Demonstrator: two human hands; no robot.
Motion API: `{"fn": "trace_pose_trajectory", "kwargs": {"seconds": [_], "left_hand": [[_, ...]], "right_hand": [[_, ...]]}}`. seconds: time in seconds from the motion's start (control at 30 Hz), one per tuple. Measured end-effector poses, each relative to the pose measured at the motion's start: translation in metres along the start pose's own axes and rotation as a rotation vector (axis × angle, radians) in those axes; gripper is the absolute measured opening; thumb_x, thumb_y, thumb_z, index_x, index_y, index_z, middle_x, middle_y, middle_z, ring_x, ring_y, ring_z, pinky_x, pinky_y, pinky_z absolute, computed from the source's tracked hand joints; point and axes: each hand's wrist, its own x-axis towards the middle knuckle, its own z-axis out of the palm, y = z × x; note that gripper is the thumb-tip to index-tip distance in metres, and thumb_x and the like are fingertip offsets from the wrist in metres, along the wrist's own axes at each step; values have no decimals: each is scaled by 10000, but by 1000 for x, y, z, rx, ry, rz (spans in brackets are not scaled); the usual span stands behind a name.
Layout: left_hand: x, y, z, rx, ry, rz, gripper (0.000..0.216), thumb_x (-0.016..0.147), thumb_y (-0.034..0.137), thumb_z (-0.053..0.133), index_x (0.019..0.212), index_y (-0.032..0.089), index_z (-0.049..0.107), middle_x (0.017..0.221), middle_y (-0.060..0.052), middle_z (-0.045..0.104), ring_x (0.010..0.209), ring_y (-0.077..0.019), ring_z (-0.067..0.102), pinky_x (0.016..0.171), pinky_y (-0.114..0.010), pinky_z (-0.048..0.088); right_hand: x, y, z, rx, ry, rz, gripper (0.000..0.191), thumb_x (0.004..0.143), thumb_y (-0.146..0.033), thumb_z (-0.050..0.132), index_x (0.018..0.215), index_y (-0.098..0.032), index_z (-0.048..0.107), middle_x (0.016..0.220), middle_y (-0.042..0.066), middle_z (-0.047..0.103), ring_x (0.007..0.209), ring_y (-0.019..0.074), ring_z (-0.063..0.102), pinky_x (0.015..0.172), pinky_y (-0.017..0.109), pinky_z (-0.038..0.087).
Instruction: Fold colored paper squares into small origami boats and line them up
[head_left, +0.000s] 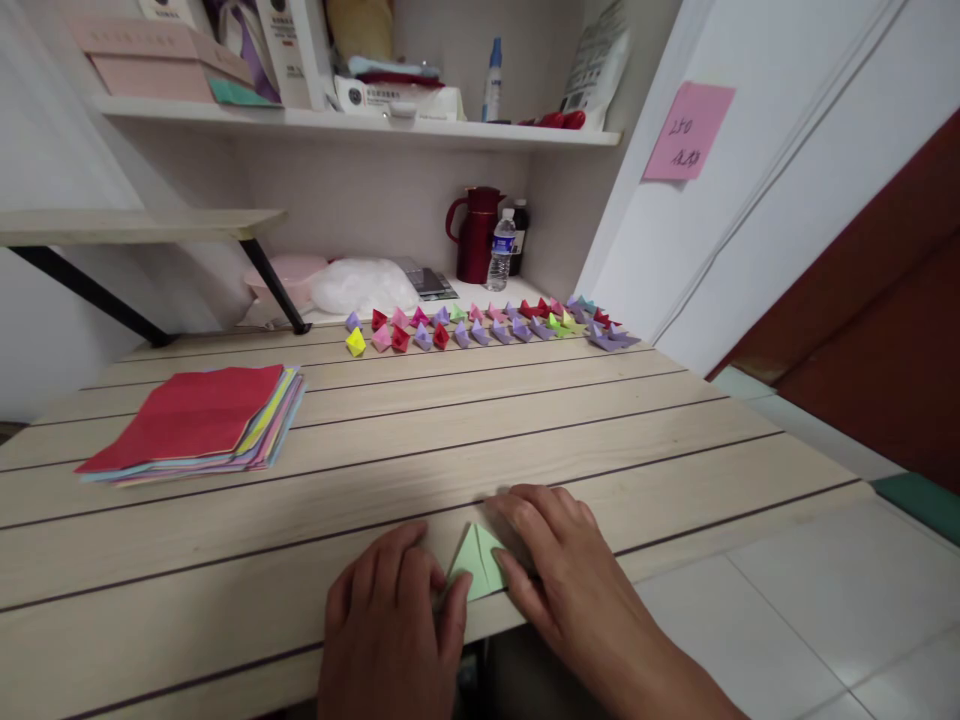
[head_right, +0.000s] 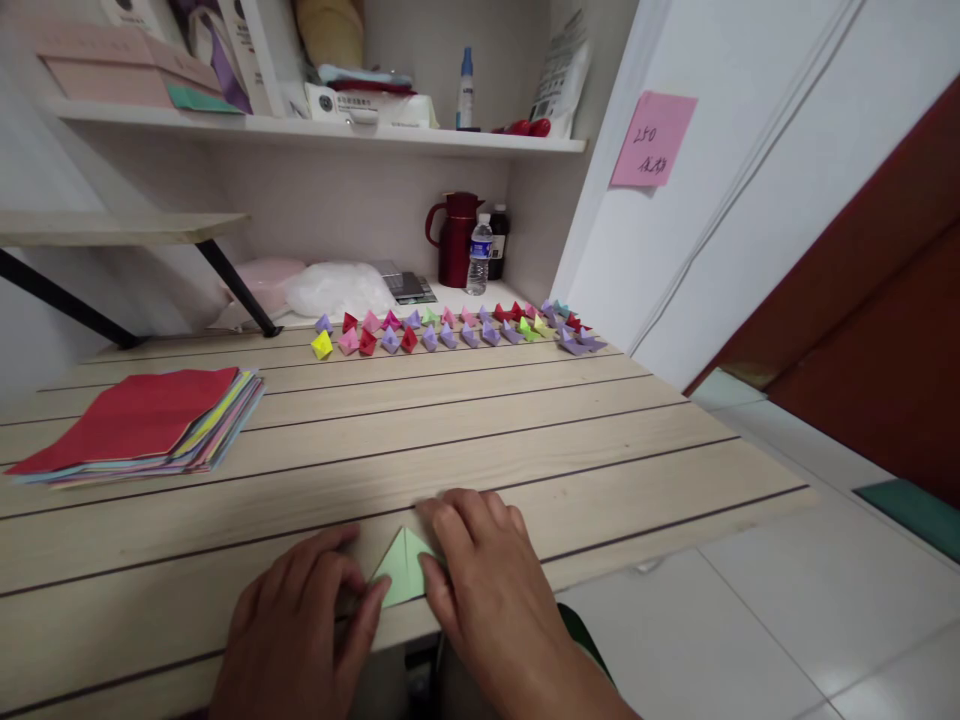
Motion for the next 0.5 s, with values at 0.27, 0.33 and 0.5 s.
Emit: {"fn": "trace_pose_trajectory", "kwargs": {"seconds": [0.27, 0.33, 0.5], "left_hand": [[-15, 18, 3, 29, 380, -29, 245, 882, 123, 546, 1093, 208, 637, 1201, -113, 687, 1266, -253, 542, 1110, -515, 323], [-20, 30, 12, 22, 393, 102, 259, 931, 182, 502, 1109, 274, 666, 1129, -31, 738, 1377, -218, 443, 1193, -560, 160], [-28, 42, 27, 5, 283, 145, 361, 1005, 328, 365, 1195, 241, 660, 1169, -21, 741, 1131, -203, 648, 1216, -581, 77]], "right_hand": [[6, -3, -5, 48, -85, 71, 388, 864, -153, 593, 1228, -288, 583, 1170, 74, 623, 991, 290, 546, 837, 481, 444], [8, -4, -7, 73, -112, 78, 393, 851, -158, 620, 1215, -305, 599, 1171, 63, 623, 996, 283, 549, 849, 479, 448], [8, -2, -11, 101, -103, 65, 356, 876, -164, 588, 1203, -299, 625, 1147, 66, 638, 999, 270, 570, 859, 471, 471]]}}
